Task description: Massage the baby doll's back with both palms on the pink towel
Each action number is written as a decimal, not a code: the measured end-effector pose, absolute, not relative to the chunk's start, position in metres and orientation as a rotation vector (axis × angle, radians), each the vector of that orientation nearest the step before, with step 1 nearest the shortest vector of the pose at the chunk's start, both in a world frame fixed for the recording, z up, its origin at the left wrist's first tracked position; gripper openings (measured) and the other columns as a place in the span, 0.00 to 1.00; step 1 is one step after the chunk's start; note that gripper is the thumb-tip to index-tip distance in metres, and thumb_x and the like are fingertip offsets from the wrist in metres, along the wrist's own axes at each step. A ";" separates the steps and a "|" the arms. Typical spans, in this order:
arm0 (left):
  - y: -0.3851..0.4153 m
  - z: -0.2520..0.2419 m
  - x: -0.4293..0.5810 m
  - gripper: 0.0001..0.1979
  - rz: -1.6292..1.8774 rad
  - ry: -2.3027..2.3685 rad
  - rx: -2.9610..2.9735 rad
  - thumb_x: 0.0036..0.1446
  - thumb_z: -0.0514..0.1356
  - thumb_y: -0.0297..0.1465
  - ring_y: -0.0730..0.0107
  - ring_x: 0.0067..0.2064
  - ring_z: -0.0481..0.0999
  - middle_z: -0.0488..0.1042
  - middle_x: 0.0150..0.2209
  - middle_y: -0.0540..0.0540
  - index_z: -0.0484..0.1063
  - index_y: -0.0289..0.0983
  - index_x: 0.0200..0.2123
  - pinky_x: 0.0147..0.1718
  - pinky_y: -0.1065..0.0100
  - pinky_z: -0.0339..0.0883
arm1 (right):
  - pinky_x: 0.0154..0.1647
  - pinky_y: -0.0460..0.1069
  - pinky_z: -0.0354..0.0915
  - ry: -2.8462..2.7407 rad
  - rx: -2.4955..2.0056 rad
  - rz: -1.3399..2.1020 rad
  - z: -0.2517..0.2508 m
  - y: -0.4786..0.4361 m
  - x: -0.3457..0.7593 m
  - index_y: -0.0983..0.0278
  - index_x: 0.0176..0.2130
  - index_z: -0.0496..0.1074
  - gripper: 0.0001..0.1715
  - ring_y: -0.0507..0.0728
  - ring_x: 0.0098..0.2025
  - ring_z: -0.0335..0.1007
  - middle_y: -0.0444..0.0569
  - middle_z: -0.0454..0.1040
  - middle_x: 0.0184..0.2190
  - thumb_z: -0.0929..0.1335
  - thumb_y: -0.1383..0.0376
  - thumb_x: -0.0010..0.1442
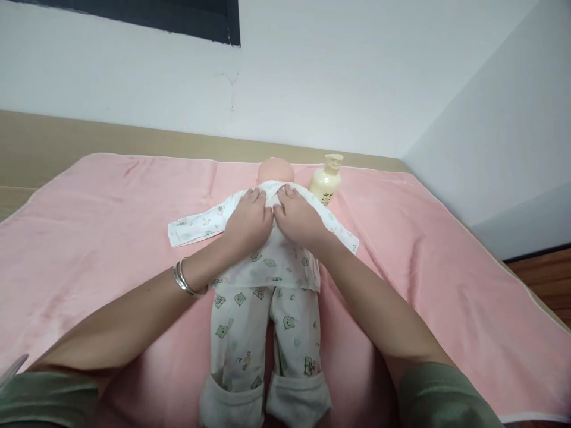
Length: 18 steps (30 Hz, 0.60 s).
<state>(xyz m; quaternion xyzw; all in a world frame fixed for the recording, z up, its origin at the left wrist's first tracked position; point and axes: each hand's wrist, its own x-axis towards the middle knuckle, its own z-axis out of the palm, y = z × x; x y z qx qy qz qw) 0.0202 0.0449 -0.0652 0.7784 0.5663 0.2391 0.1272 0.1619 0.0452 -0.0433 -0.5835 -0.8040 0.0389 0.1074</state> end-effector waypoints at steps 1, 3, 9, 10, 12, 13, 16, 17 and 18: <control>0.041 -0.067 0.023 0.28 0.705 1.639 2.309 0.65 0.43 0.28 0.46 0.72 0.62 0.65 0.68 0.25 0.66 0.20 0.63 0.74 0.46 0.54 | 0.74 0.61 0.59 -2.324 -1.743 0.141 -0.043 0.052 0.164 0.80 0.68 0.62 0.34 0.67 0.72 0.59 0.65 0.63 0.70 0.55 0.62 0.71; 0.035 -0.066 0.026 0.29 0.707 1.618 2.355 0.64 0.43 0.26 0.46 0.73 0.61 0.63 0.69 0.25 0.64 0.20 0.64 0.74 0.46 0.54 | 0.75 0.62 0.57 -2.277 -1.770 0.142 -0.044 0.058 0.166 0.82 0.68 0.60 0.35 0.68 0.72 0.58 0.68 0.63 0.69 0.55 0.61 0.72; 0.049 -0.053 0.015 0.20 0.671 1.589 2.214 0.62 0.46 0.27 0.49 0.63 0.72 0.74 0.59 0.31 0.72 0.31 0.51 0.66 0.48 0.66 | 0.74 0.65 0.57 -2.403 -1.693 -0.132 -0.056 0.029 0.153 0.81 0.65 0.64 0.32 0.71 0.70 0.62 0.71 0.67 0.65 0.54 0.65 0.71; 0.054 -0.052 0.012 0.19 0.681 1.596 2.174 0.63 0.45 0.27 0.50 0.60 0.73 0.75 0.56 0.32 0.72 0.32 0.48 0.64 0.49 0.67 | 0.74 0.66 0.57 -2.428 -1.662 -0.177 -0.058 0.024 0.151 0.80 0.64 0.66 0.31 0.72 0.70 0.62 0.71 0.68 0.64 0.55 0.67 0.71; 0.061 -0.052 0.008 0.17 0.702 1.608 2.105 0.65 0.44 0.29 0.51 0.56 0.75 0.77 0.52 0.34 0.72 0.34 0.44 0.60 0.49 0.70 | 0.75 0.66 0.57 -2.459 -1.607 -0.230 -0.060 0.018 0.151 0.79 0.63 0.68 0.29 0.72 0.71 0.61 0.70 0.68 0.64 0.57 0.69 0.69; 0.063 -0.053 0.006 0.17 0.713 1.613 2.082 0.65 0.43 0.30 0.51 0.53 0.76 0.77 0.50 0.35 0.71 0.35 0.43 0.58 0.49 0.71 | 0.75 0.66 0.57 -2.464 -1.585 -0.226 -0.060 0.017 0.151 0.78 0.63 0.68 0.29 0.72 0.71 0.60 0.70 0.68 0.65 0.57 0.70 0.68; 0.063 -0.056 0.007 0.17 0.732 1.616 2.087 0.66 0.43 0.31 0.52 0.51 0.76 0.78 0.47 0.35 0.71 0.35 0.41 0.56 0.49 0.71 | 0.74 0.65 0.59 -2.459 -1.568 -0.080 -0.054 0.027 0.156 0.76 0.63 0.68 0.29 0.71 0.71 0.61 0.67 0.69 0.65 0.58 0.68 0.67; 0.060 -0.057 0.009 0.18 0.736 1.617 2.112 0.65 0.43 0.30 0.51 0.51 0.76 0.78 0.48 0.34 0.72 0.34 0.42 0.58 0.49 0.71 | 0.73 0.65 0.60 -2.443 -1.580 -0.012 -0.051 0.032 0.158 0.76 0.63 0.67 0.29 0.70 0.70 0.61 0.67 0.69 0.65 0.58 0.67 0.68; 0.057 -0.058 0.011 0.19 0.742 1.618 2.145 0.65 0.43 0.29 0.50 0.54 0.75 0.77 0.50 0.33 0.73 0.32 0.44 0.60 0.48 0.69 | 0.72 0.65 0.61 -2.427 -1.590 0.054 -0.048 0.038 0.160 0.76 0.63 0.67 0.30 0.70 0.70 0.61 0.67 0.68 0.65 0.58 0.66 0.68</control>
